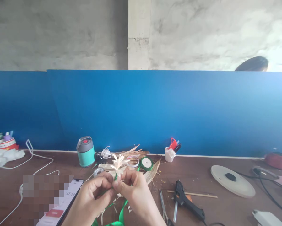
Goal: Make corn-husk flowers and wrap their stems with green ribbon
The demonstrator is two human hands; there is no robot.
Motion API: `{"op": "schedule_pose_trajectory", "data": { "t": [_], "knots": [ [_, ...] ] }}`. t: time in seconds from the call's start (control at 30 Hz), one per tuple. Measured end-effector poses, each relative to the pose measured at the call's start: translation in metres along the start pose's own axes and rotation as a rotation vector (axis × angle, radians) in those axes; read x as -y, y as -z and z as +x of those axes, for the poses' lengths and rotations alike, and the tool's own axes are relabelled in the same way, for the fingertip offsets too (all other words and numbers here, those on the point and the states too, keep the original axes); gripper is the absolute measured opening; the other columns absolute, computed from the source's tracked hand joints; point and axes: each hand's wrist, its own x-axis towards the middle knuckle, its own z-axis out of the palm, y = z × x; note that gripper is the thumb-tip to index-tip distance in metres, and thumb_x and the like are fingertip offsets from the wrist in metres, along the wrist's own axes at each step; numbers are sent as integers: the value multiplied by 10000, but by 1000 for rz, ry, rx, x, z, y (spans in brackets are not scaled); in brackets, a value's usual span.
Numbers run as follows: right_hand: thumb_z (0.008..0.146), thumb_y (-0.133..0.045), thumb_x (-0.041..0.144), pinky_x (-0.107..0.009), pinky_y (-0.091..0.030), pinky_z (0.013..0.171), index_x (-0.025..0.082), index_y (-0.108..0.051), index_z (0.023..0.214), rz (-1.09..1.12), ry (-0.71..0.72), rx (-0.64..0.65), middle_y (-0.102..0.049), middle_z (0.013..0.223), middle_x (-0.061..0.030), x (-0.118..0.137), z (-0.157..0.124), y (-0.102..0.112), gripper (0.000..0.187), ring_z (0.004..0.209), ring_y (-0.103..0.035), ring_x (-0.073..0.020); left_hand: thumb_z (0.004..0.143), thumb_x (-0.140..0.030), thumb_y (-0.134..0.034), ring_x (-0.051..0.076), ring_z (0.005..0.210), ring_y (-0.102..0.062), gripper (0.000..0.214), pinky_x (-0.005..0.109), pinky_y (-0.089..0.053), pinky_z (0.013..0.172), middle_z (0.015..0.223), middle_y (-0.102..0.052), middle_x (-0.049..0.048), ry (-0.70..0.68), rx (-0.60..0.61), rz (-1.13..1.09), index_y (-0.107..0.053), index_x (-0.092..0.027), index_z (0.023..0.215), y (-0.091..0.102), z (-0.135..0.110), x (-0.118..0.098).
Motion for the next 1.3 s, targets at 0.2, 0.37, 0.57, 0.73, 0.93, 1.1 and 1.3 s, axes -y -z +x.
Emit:
{"op": "schedule_pose_trajectory", "data": {
  "t": [0.2, 0.37, 0.57, 0.73, 0.93, 1.1, 1.3],
  "knots": [
    [663, -824, 341, -235, -393, 660, 139, -706, 690, 222, -59, 152, -637, 709, -18, 12, -1, -4, 236, 672, -520, -123, 597, -271, -715, 85, 513, -353, 248, 237, -244, 506, 572, -462, -40, 153, 151, -206, -506, -176, 501, 7, 4, -6],
    [685, -810, 316, -276, -420, 754, 194, -771, 725, 244, -69, 266, -689, 749, -26, 17, -4, -3, 135, 760, -575, -161, 563, -307, -756, 56, 453, -210, 290, 245, -120, 485, 467, -325, -94, 269, 259, -273, -500, -178, 519, 12, 8, -7],
    [666, -830, 288, -252, -410, 722, 189, -766, 697, 277, -70, 246, -687, 717, -15, 17, -4, -4, 122, 717, -562, -135, 535, -228, -810, 74, 535, -362, 264, 225, -259, 525, 601, -499, -45, 248, 186, -375, -555, -163, 518, 8, 6, 1],
    [668, -831, 319, -221, -385, 647, 146, -746, 689, 246, -54, 260, -638, 664, -3, 15, -2, -2, 195, 639, -516, -104, 524, -261, -845, 115, 640, -455, 289, 235, -326, 608, 645, -551, -16, 210, 196, -408, -577, -154, 515, 6, 6, 6],
    [713, -804, 284, -209, -401, 647, 156, -758, 718, 243, -30, 263, -654, 681, -6, 15, -6, 0, 136, 657, -537, -101, 558, -305, -826, 65, 504, -381, 274, 214, -212, 483, 629, -545, -24, 259, 275, -405, -596, -155, 552, 11, 4, 2],
    [674, -828, 301, -220, -401, 641, 151, -749, 696, 240, -43, 249, -640, 671, -5, 15, -8, 0, 170, 649, -527, -106, 570, -221, -738, 36, 415, -231, 196, 228, -119, 442, 528, -439, -75, 292, 279, -369, -551, -170, 542, 12, 5, 4],
    [652, -837, 352, -231, -387, 645, 123, -715, 646, 169, -57, 208, -597, 634, 0, 15, -6, -2, 260, 620, -485, -100, 556, -188, -668, 73, 499, -340, 235, 221, -246, 497, 542, -461, -54, 122, 152, -280, -441, -189, 494, 0, 3, 1]
  ]
}}
